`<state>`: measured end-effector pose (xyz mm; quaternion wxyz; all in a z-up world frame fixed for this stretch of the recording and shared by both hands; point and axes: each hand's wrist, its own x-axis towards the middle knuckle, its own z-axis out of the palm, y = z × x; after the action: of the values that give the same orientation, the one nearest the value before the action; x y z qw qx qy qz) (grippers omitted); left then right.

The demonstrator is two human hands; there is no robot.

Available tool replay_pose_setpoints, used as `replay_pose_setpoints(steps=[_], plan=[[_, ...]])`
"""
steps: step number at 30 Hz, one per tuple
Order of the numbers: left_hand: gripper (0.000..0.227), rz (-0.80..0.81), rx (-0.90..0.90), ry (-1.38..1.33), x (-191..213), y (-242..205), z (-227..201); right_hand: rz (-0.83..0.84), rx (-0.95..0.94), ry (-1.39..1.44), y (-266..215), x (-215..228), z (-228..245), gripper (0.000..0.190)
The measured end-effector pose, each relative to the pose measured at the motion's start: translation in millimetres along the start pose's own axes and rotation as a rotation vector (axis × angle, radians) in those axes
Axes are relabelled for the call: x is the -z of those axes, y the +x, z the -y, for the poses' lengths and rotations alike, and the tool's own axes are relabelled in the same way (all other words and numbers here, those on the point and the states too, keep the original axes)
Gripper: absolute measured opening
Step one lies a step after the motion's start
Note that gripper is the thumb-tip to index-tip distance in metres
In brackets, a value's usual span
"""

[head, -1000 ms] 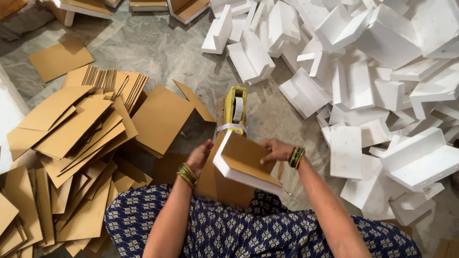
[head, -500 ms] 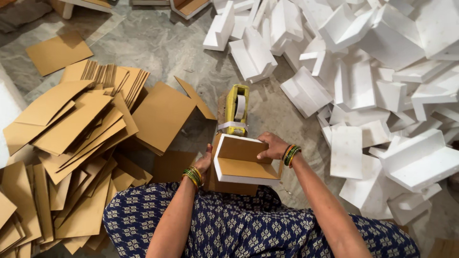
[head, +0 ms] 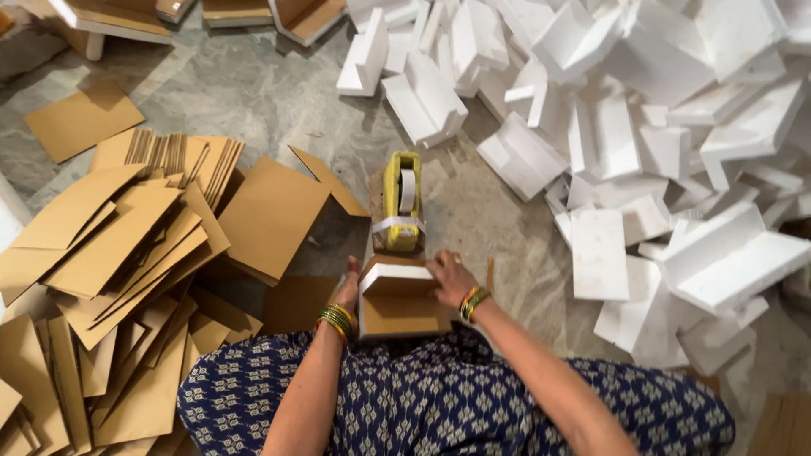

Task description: The person sits on the floor and assembles small cardboard boxes by inserting white foam inserts into the cardboard frames. They use a tape dispenser to secure the foam pieces to the cardboard, repeating the process for multiple units.

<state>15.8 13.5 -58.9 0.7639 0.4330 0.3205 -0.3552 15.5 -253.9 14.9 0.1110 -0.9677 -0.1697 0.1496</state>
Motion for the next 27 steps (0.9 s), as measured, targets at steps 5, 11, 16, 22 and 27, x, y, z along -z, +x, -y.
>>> replay_pose_setpoints(steps=[5,11,16,22,27], plan=[[0.082,-0.196,0.013,0.143,21.1,50.8,28.5,-0.344,0.159,-0.114,-5.3,-7.1,5.7,0.068],[0.070,-0.590,-0.351,0.647,19.0,57.4,22.4,-0.250,-0.023,-0.412,7.9,6.5,42.3,0.037],[0.053,-0.655,-0.889,0.985,-18.3,0.3,2.4,-0.191,-0.194,-0.372,31.9,-2.0,43.7,0.025],[0.057,-0.542,-1.170,1.520,-62.2,-44.5,-8.8,-0.439,-0.047,0.035,26.6,-26.6,5.2,0.057],[0.049,-0.602,-1.209,1.627,-66.4,-45.3,-24.3,-0.667,-0.082,0.408,29.9,-59.4,-6.6,0.065]])
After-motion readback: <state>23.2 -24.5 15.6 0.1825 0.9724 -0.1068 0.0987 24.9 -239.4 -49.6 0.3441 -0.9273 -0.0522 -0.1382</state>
